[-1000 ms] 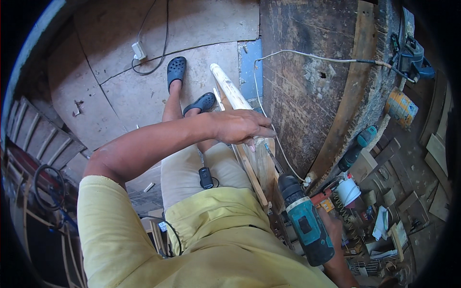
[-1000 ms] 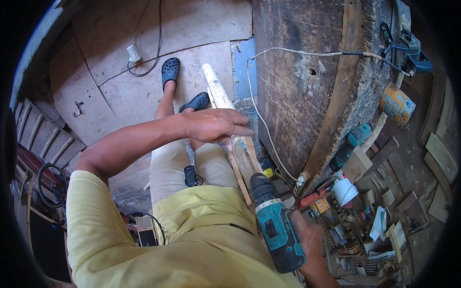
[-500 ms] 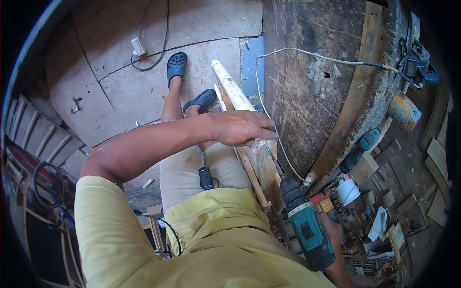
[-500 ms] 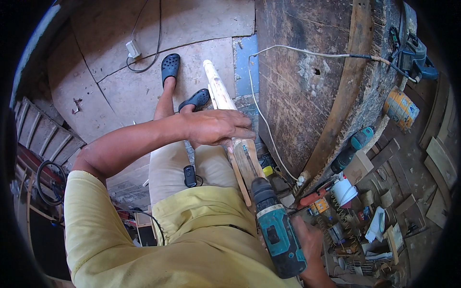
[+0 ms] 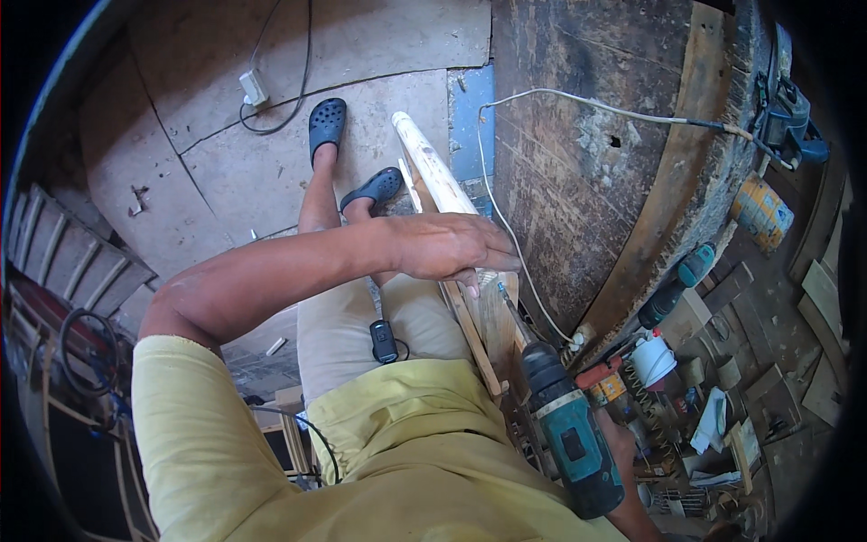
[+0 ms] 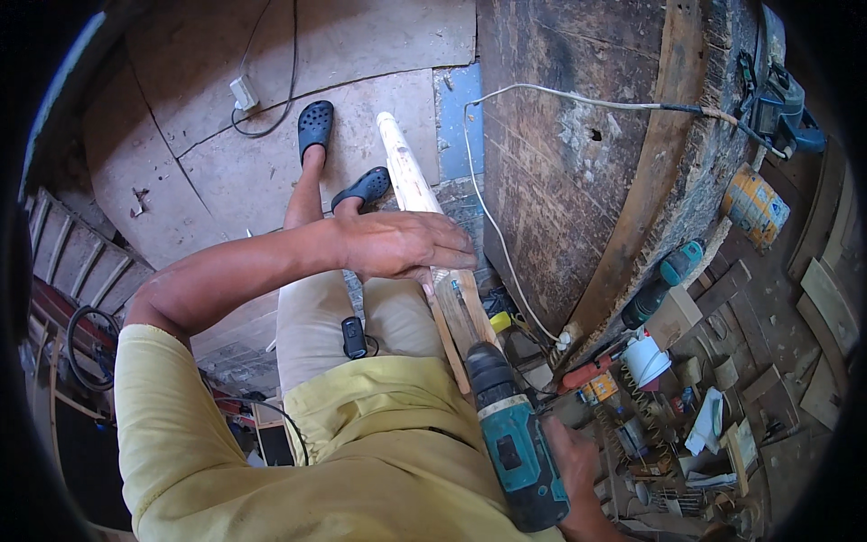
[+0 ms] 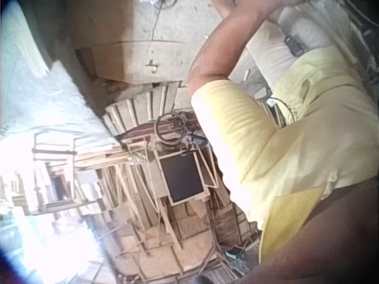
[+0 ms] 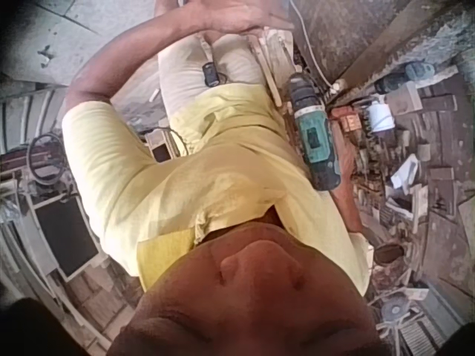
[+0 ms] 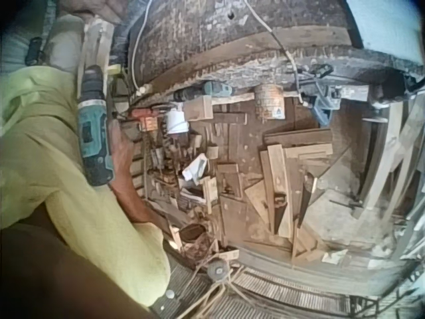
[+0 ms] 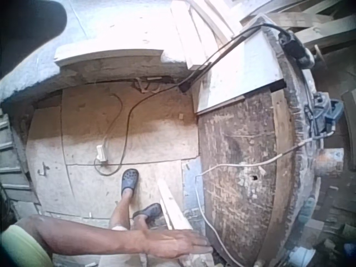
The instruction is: The person assembles a wooden structure by drilling and driving screws with a power drill, applying glue to the joints, sanding the edges with an angle grinder, and fastening additional wooden pieces.
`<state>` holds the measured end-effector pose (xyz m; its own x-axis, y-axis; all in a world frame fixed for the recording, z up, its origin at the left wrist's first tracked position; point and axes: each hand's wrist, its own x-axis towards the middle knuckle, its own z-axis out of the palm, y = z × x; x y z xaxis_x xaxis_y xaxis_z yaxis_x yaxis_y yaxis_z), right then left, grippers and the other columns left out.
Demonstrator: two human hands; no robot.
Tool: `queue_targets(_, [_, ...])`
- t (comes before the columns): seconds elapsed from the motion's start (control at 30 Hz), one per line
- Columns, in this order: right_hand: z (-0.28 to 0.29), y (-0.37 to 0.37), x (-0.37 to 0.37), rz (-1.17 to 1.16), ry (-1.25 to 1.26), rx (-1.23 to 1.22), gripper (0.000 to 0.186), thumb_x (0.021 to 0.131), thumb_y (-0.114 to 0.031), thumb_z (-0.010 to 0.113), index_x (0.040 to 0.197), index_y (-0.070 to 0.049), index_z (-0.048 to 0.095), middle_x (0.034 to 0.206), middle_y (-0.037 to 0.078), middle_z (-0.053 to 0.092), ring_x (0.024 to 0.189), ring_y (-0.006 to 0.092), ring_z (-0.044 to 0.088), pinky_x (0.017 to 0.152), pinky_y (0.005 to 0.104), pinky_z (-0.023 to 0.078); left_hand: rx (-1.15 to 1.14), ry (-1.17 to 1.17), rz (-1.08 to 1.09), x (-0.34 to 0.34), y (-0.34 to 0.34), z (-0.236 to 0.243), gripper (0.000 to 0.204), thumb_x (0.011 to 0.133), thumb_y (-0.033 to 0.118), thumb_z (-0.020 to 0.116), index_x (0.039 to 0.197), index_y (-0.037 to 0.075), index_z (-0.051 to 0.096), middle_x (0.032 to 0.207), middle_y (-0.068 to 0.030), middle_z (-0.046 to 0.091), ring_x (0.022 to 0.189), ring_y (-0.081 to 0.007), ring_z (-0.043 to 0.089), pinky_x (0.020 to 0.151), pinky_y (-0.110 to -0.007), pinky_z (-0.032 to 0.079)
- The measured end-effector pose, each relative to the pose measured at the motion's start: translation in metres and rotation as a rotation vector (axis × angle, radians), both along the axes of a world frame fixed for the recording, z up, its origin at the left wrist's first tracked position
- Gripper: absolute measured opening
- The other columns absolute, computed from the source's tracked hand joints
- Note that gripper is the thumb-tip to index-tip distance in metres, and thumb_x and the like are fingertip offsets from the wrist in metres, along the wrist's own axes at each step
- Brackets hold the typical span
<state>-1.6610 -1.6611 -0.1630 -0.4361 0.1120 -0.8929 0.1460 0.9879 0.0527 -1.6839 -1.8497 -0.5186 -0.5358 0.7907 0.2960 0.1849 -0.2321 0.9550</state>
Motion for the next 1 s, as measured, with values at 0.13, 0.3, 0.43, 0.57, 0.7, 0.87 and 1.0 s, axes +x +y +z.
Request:
queue_targets(0.13, [-0.004,-0.003,0.001,-0.052,0.036,-0.022,0.024,0.075,-0.02,0.071,0.093,-0.005,0.062,0.075,0.016,0.064,0.069,0.0357,0.066,0.059,0.0401,0.05,0.003,-0.025,-0.036,0.001,0.001,0.001,0.06,0.085,0.013,0.066,0.141,0.0,0.049,0.14,-0.02,0.053,0.136,-0.0374,0.045,0.118,-0.043,0.034])
queue_targets(0.3, [-0.004,0.002,0.004,-0.064,0.024,-0.02,0.023,0.074,-0.016,0.071,0.091,-0.004,0.062,0.074,0.015,0.063,0.068,0.0345,0.066,0.058,0.0392,0.05,-0.045,-0.012,-0.049,0.001,0.001,0.0,0.061,0.086,0.013,0.066,0.142,0.0,0.048,0.141,-0.0201,0.053,0.137,-0.0377,0.044,0.119,-0.042,0.033])
queue_targets(0.43, [-0.007,0.001,0.0,0.089,-0.018,-0.059,0.022,0.073,-0.013,0.07,0.091,-0.004,0.062,0.074,0.015,0.061,0.067,0.0335,0.066,0.058,0.0391,0.05,-0.05,-0.012,-0.04,0.0,0.001,-0.001,0.06,0.086,0.012,0.066,0.142,0.0,0.048,0.14,-0.0198,0.053,0.137,-0.0377,0.044,0.118,-0.043,0.035])
queue_targets(0.57, [-0.011,0.005,0.01,0.104,0.074,-0.059,0.019,0.073,-0.009,0.067,0.091,-0.004,0.061,0.074,0.014,0.06,0.066,0.0334,0.065,0.057,0.0398,0.05,-0.036,-0.019,-0.06,-0.006,0.001,0.003,0.059,0.086,0.012,0.066,0.141,-0.001,0.049,0.14,-0.0195,0.053,0.137,-0.0378,0.044,0.117,-0.043,0.035])
queue_targets(0.7, [-0.014,0.012,0.018,0.125,0.085,-0.075,0.017,0.075,-0.006,0.063,0.091,-0.004,0.061,0.072,0.013,0.057,0.065,0.0341,0.063,0.057,0.0405,0.049,-0.043,-0.012,-0.06,-0.002,0.003,0.001,0.059,0.086,0.013,0.066,0.141,-0.001,0.048,0.141,-0.0192,0.053,0.137,-0.038,0.044,0.117,-0.043,0.035])
queue_targets(0.87, [-0.017,0.011,0.014,0.101,0.078,-0.11,0.015,0.075,-0.006,0.061,0.09,-0.005,0.061,0.072,0.014,0.055,0.066,0.0341,0.062,0.056,0.0403,0.049,-0.096,0.023,-0.073,-0.003,0.0,0.004,0.064,0.087,0.022,0.065,0.144,0.0,0.046,0.145,-0.0186,0.05,0.14,-0.0376,0.042,0.119,-0.043,0.033])
queue_targets(1.0, [-0.014,0.017,0.016,0.143,0.066,-0.074,0.014,0.075,-0.007,0.06,0.09,-0.004,0.06,0.073,0.014,0.055,0.067,0.034,0.062,0.057,0.0402,0.049,-0.125,0.02,-0.116,-0.007,-0.003,0.006,0.066,0.088,0.025,0.065,0.146,0.001,0.044,0.146,-0.0174,0.049,0.14,-0.0369,0.041,0.119,-0.043,0.033])
